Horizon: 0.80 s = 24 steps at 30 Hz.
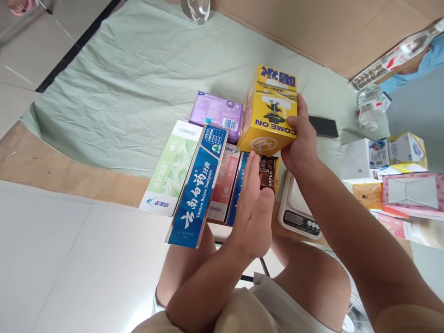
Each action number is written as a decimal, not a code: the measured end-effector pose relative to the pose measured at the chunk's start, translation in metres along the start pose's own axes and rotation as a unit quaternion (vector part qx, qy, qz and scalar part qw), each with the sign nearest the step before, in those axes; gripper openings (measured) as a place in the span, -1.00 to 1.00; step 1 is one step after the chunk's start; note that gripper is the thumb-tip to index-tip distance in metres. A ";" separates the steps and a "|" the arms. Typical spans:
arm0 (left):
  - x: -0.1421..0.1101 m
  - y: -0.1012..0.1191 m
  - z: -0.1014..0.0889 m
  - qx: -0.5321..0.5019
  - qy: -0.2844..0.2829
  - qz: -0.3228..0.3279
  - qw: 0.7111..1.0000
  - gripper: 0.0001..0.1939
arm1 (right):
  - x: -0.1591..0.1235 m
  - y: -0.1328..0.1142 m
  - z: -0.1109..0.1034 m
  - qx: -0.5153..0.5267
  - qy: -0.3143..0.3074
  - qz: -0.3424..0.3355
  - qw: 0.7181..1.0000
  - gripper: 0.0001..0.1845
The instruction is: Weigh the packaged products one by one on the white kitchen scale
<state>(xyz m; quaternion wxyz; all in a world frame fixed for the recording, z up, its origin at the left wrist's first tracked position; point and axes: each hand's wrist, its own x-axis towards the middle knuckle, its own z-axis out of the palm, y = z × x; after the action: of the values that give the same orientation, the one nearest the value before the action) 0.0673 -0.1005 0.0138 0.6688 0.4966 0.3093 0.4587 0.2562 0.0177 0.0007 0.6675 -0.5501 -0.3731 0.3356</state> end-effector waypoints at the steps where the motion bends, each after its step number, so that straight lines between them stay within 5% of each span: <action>1: 0.000 0.000 0.000 0.005 0.000 -0.001 1.000 -0.36 | -0.001 -0.002 -0.006 -0.011 0.003 0.008 1.000 -0.45; 4: -0.001 -0.001 0.000 0.009 -0.012 -0.007 1.000 -0.37 | -0.023 -0.021 -0.035 -0.025 0.053 0.001 0.998 -0.49; 9: -0.001 -0.002 0.007 -0.008 -0.038 0.008 0.999 -0.42 | -0.103 -0.057 -0.098 -0.029 0.176 -0.078 0.981 -0.55; 16: -0.007 -0.014 0.036 0.051 -0.101 0.026 0.993 -0.41 | -0.146 -0.045 -0.169 0.020 0.390 -0.133 0.911 -0.72; 20: -0.011 -0.017 0.078 0.170 -0.198 0.011 0.965 -0.39 | -0.152 -0.045 -0.227 -0.001 0.468 -0.175 0.866 -0.72; 24: -0.004 -0.028 0.161 0.171 -0.296 -0.001 0.940 -0.33 | -0.155 -0.043 -0.288 -0.053 0.551 -0.219 0.804 -0.66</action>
<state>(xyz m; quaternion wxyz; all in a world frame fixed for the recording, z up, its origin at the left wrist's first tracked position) 0.2143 -0.1676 0.0381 0.6359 0.7165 0.1712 0.2302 0.4310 -0.2619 -0.0105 0.7865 -0.5805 -0.0700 -0.1990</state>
